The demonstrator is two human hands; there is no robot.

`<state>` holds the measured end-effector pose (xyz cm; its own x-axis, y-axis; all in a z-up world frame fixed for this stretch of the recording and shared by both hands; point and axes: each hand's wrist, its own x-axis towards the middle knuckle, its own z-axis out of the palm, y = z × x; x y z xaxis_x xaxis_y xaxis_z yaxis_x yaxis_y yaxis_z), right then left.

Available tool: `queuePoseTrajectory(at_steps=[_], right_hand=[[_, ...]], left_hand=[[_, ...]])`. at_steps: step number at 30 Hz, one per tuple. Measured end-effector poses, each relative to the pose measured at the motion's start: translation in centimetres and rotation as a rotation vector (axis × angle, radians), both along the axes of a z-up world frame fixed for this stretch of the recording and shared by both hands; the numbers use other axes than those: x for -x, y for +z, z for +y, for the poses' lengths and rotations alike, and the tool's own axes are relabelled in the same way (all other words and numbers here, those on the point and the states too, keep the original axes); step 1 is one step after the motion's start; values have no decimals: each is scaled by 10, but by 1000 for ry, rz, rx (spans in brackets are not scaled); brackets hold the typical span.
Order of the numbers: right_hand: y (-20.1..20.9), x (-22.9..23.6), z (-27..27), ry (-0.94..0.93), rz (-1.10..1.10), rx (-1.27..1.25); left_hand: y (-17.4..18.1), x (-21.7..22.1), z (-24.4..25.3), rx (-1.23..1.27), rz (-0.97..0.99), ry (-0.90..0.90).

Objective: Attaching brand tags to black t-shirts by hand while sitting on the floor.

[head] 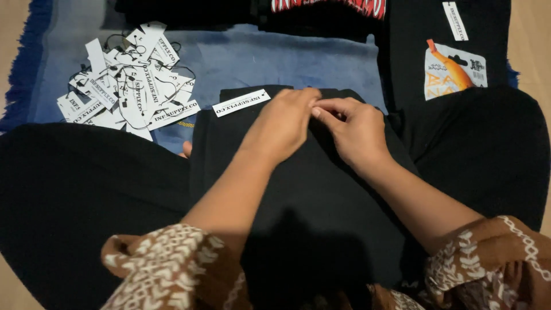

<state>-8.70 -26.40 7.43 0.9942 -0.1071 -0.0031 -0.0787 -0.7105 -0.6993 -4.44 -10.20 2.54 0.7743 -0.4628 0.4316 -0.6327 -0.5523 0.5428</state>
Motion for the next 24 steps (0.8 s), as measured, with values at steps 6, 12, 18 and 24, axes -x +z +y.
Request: queuePoseTrajectory(at_steps=[6,12,18,24], right_hand=[[-3,-2,-1,5,22,44],[0,-3,5,0,28,46],[-18,-16,-1,73,100,235],[-6,-26,18,374,21,397]], left_hand=[[-5,-2,-3,-13,9,121],[13,7,7,150,75,94],[7,0,7,86,117,216],[6,-4,14,-1,471,636]])
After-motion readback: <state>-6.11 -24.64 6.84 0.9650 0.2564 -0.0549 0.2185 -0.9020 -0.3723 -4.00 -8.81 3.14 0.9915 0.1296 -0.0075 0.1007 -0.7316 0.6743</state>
